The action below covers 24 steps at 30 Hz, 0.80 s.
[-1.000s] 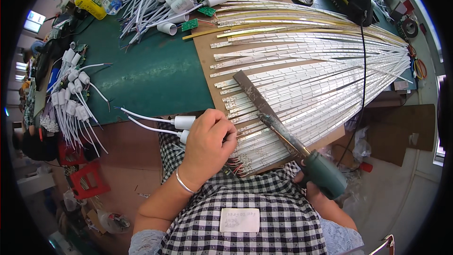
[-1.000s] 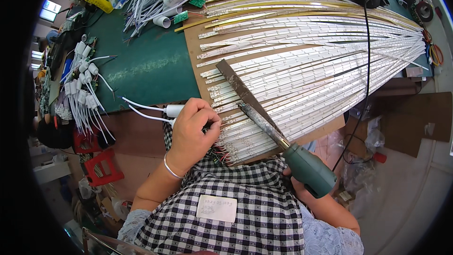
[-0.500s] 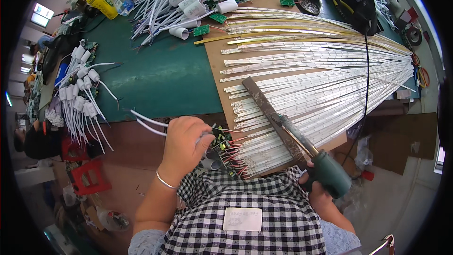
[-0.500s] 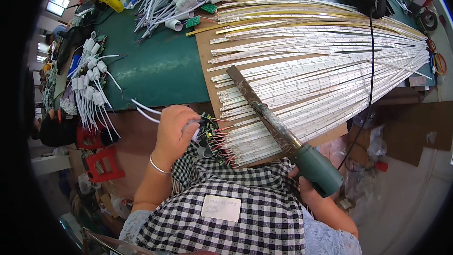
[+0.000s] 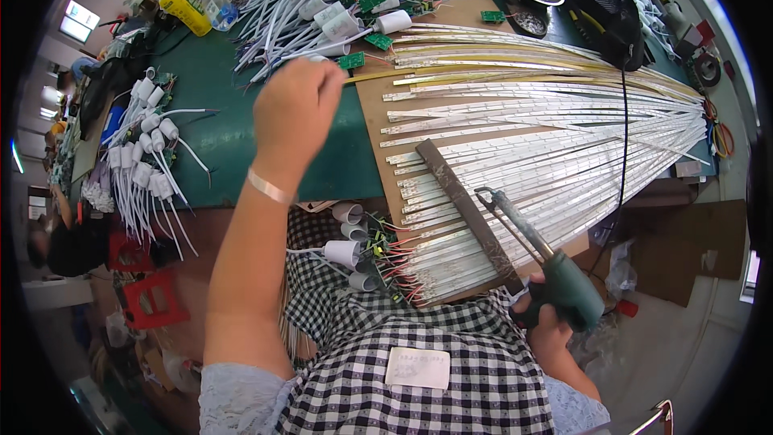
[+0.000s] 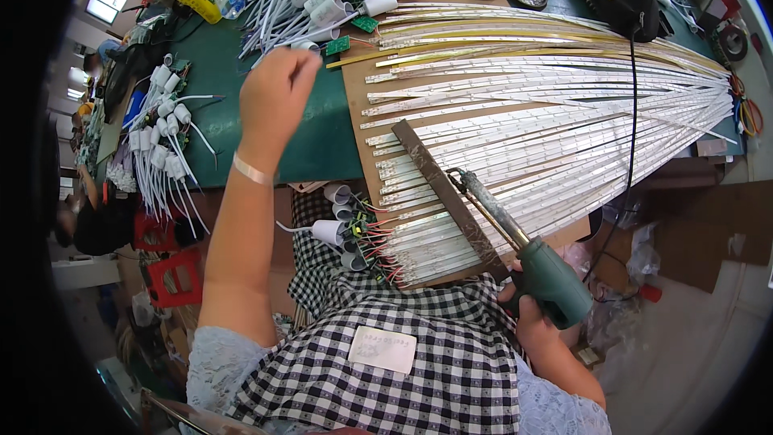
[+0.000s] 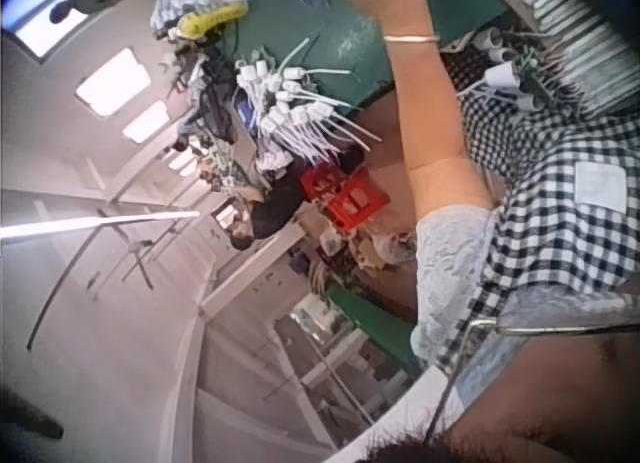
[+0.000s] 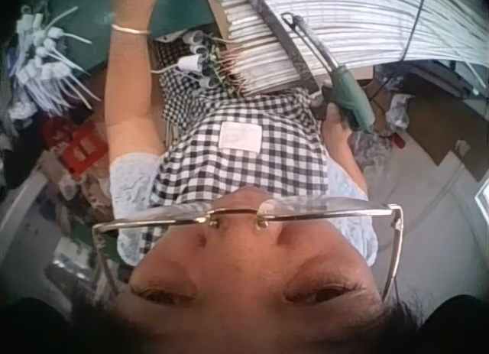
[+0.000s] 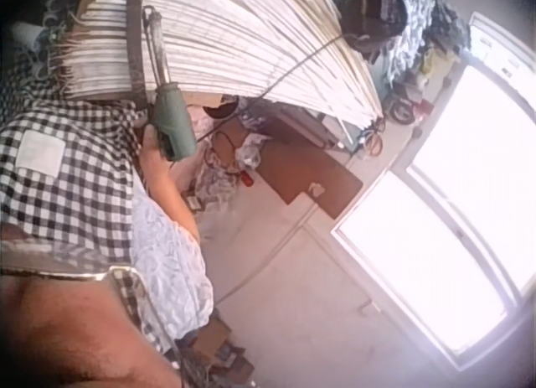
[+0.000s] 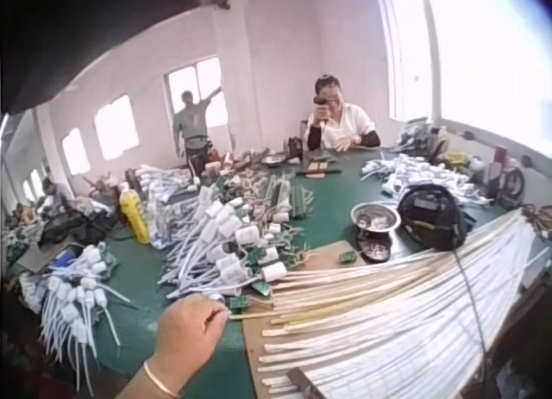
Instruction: The person uses a soldering iron to attach white wires to a large array of parallel LED strips mounted on a board. They repeatedly pick up a wire, position it on a strip, and apply the soldering iron to secure the connection.
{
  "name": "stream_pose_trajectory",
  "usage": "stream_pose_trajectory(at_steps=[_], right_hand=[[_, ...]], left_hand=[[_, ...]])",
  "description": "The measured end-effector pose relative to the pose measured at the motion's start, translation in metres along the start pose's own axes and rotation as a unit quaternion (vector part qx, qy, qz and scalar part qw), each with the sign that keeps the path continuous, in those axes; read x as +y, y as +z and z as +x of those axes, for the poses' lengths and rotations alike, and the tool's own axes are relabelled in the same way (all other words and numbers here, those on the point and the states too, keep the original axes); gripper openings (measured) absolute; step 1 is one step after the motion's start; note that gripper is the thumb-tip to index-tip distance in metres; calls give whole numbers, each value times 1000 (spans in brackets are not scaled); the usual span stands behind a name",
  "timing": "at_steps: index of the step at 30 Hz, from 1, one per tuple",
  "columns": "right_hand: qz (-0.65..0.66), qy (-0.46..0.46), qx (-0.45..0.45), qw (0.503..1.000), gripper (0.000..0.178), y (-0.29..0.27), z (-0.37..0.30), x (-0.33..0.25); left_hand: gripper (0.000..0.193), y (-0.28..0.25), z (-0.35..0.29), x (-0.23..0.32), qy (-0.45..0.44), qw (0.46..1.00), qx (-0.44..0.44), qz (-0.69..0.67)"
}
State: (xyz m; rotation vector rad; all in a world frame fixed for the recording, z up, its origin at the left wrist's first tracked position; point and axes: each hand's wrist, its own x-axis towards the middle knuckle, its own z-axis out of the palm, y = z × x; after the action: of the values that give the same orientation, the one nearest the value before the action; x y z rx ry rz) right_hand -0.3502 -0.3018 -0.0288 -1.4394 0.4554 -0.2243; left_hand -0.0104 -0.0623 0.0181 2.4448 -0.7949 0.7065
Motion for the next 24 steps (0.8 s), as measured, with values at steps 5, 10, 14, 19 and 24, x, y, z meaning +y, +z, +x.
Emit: stream_pose_trajectory(at_steps=[5,10,14,19,24], right_hand=[[1,-33,46,998,47,11,1,-5],[-14,-12,22,1000,47,9,3,-3],[-10,-20,-5,1000,48,13,4,-11],[10,-42,9,999,47,11,0,-11],[14,-34,27,999,45,5,-1,-1]], left_hand=[[13,43,35,-56,23,974,-62,219],[13,51,41,-51,63,972,-36,225],[11,60,45,-40,80,974,-18,211],[9,62,61,-33,67,976,2,207],[9,6,30,-31,81,982,21,168]])
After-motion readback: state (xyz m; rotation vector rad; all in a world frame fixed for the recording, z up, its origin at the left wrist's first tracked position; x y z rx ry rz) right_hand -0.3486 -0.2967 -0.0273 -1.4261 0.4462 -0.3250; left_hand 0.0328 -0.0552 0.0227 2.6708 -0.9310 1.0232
